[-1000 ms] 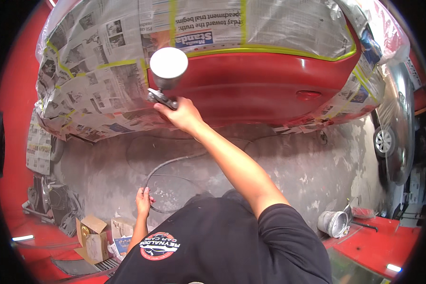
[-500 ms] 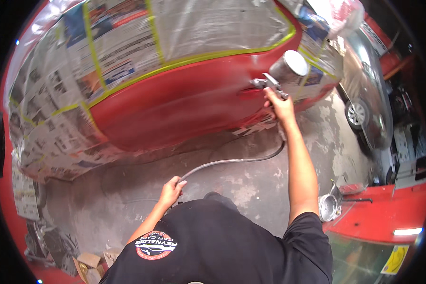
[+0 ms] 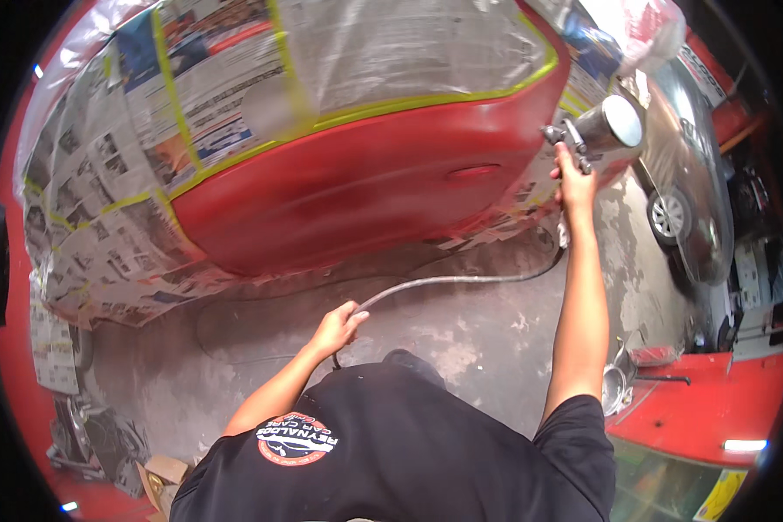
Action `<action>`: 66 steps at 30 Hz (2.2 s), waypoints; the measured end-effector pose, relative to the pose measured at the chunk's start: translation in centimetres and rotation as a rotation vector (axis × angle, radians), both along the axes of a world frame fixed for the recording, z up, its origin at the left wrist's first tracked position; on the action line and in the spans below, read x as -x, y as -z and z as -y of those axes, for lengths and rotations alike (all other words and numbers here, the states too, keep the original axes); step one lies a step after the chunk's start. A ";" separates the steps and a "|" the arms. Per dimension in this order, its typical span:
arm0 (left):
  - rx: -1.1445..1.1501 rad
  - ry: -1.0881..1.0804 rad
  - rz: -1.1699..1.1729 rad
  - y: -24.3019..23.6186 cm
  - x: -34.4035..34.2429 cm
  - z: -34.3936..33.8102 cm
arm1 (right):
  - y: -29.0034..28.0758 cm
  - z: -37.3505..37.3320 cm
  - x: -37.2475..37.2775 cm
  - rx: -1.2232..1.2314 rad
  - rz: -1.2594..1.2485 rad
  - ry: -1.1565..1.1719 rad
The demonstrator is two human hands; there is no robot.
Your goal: Spray painting a red car panel with a pneumatic spray gun in a paint booth.
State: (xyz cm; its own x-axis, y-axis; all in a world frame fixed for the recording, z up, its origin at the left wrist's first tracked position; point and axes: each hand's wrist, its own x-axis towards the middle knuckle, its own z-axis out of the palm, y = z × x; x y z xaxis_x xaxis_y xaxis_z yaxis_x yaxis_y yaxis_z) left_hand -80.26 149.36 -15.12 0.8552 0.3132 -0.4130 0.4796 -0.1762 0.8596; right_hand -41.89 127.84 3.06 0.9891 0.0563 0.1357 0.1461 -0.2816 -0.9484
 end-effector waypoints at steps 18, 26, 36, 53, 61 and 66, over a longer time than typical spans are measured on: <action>0.125 -0.970 -0.027 4.0 31.2 -5.4 | -0.3 -35.5 32.7 0.177 -0.185 -1.097; 0.101 -0.621 -0.043 0.3 19.0 -4.6 | -1.9 -26.3 19.0 0.179 -0.162 -0.797; 0.097 0.001 -0.032 -3.2 -1.6 3.0 | -3.6 -1.6 -2.5 0.230 -0.117 -0.143; 0.244 -0.017 -0.001 -3.7 3.3 -2.0 | -6.7 -8.1 2.2 0.282 -0.071 -0.318; 0.244 -0.277 -0.012 -1.0 14.4 -7.4 | -6.2 -19.9 15.7 0.020 -0.288 -0.892; 0.273 -0.366 -0.021 -0.7 15.3 -7.4 | -7.3 -18.3 16.2 0.024 -0.405 -1.030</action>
